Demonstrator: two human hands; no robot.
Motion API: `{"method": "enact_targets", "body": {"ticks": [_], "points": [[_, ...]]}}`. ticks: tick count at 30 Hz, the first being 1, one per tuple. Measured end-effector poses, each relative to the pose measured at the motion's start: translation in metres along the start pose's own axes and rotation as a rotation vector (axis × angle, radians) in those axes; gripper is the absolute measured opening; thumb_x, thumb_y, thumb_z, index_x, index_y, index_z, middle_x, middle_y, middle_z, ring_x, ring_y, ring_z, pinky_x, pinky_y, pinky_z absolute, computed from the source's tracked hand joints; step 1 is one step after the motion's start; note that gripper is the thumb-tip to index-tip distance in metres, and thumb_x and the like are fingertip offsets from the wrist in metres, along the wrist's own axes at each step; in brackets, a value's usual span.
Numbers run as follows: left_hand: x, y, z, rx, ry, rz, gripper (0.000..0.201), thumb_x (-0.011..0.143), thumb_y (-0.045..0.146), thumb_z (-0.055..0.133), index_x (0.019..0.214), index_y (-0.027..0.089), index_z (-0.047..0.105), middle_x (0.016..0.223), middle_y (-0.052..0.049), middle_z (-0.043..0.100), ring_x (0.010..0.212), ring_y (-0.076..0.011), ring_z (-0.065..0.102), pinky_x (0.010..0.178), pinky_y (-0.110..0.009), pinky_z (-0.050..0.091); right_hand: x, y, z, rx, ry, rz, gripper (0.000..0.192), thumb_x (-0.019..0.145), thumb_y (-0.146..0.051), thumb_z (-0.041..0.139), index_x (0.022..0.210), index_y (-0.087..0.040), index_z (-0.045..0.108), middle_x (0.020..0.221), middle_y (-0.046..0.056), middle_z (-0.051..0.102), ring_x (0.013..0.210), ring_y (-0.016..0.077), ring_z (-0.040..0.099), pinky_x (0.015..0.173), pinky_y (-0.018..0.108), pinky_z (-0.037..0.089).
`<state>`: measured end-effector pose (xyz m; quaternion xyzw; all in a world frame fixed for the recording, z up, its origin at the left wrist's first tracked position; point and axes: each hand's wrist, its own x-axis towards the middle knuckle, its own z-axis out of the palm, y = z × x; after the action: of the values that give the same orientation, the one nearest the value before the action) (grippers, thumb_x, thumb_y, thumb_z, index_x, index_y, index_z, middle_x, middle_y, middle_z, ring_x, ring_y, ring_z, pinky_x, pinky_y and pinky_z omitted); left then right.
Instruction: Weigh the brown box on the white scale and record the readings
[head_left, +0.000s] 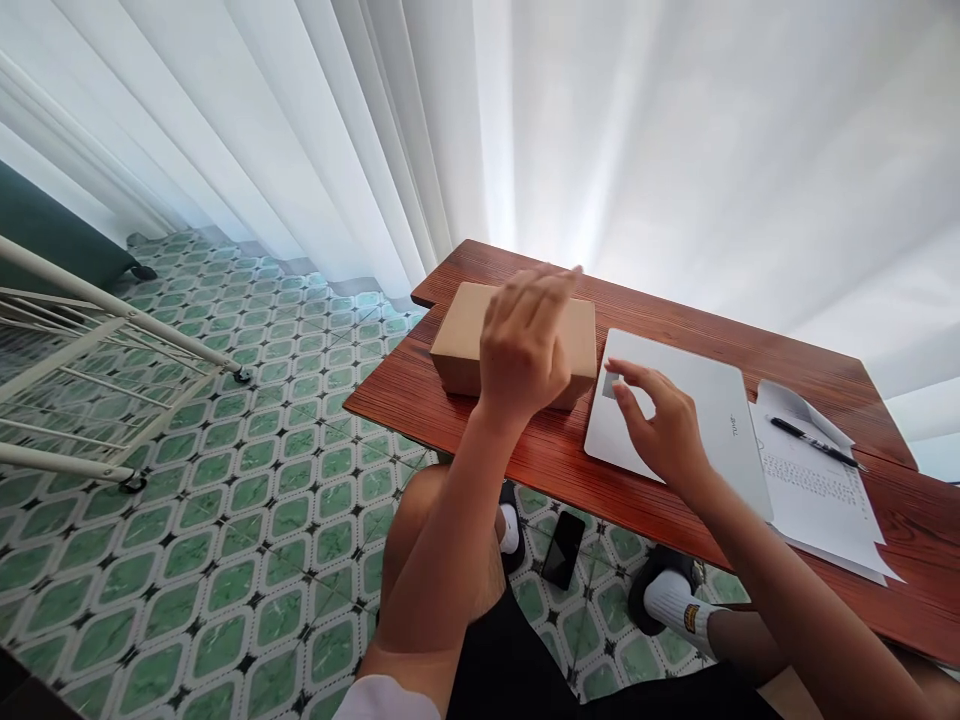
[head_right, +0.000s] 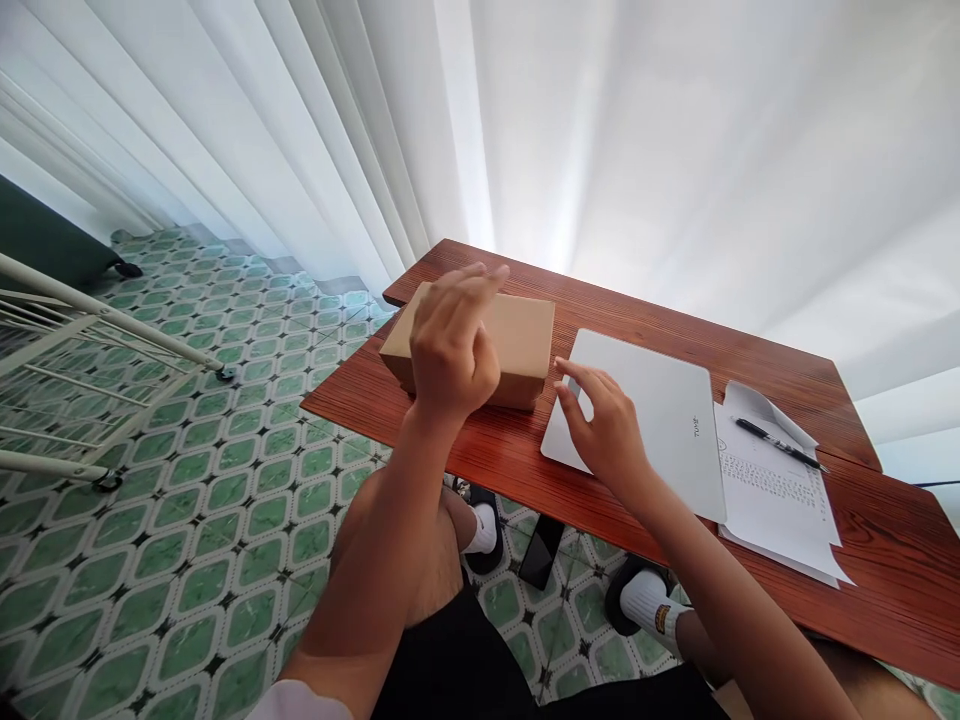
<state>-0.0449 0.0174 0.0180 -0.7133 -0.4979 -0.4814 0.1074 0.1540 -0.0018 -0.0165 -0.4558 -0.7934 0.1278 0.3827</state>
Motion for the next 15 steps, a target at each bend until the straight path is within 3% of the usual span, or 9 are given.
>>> {"method": "enact_targets", "body": {"ticks": [5, 11, 13, 15], "points": [[-0.009, 0.027, 0.023, -0.105, -0.069, 0.264, 0.053, 0.090, 0.012, 0.034, 0.137, 0.019, 0.057, 0.127, -0.006, 0.069, 0.128, -0.0213, 0.056, 0.110, -0.040, 0.043, -0.025, 0.010, -0.029, 0.026, -0.094, -0.094, 0.023, 0.104, -0.022, 0.043, 0.104, -0.024, 0.066, 0.100, 0.005, 0.073, 0.097, 0.0195, 0.067, 0.088, 0.036, 0.051], [-0.024, 0.071, 0.056, -0.194, -0.083, 0.654, 0.041, 0.092, 0.018, 0.041, 0.128, 0.012, 0.061, 0.106, -0.006, 0.073, 0.105, -0.0217, 0.063, 0.095, -0.035, 0.049, -0.058, 0.045, -0.054, -0.088, -0.196, -0.162, 0.026, 0.100, -0.025, 0.041, 0.085, -0.023, 0.063, 0.083, 0.007, 0.068, 0.079, 0.0225, 0.063, 0.072, 0.038, 0.053], [-0.034, 0.089, 0.068, -0.231, -0.122, 0.760, 0.039, 0.095, 0.023, 0.043, 0.128, 0.011, 0.060, 0.108, -0.007, 0.072, 0.103, -0.0216, 0.063, 0.094, -0.036, 0.049, -0.073, 0.055, -0.057, -0.137, -0.185, -0.118, 0.029, 0.098, -0.032, 0.041, 0.087, -0.025, 0.067, 0.087, 0.010, 0.070, 0.082, 0.0256, 0.066, 0.071, 0.041, 0.056], [-0.046, 0.106, 0.080, -0.252, -0.175, 0.844, 0.041, 0.101, 0.035, 0.042, 0.130, 0.013, 0.059, 0.115, -0.008, 0.070, 0.108, -0.0220, 0.061, 0.096, -0.036, 0.048, -0.093, 0.059, -0.057, -0.182, -0.118, -0.036, 0.034, 0.096, -0.042, 0.041, 0.101, -0.028, 0.072, 0.096, 0.012, 0.071, 0.093, 0.0302, 0.068, 0.076, 0.046, 0.057]]}}
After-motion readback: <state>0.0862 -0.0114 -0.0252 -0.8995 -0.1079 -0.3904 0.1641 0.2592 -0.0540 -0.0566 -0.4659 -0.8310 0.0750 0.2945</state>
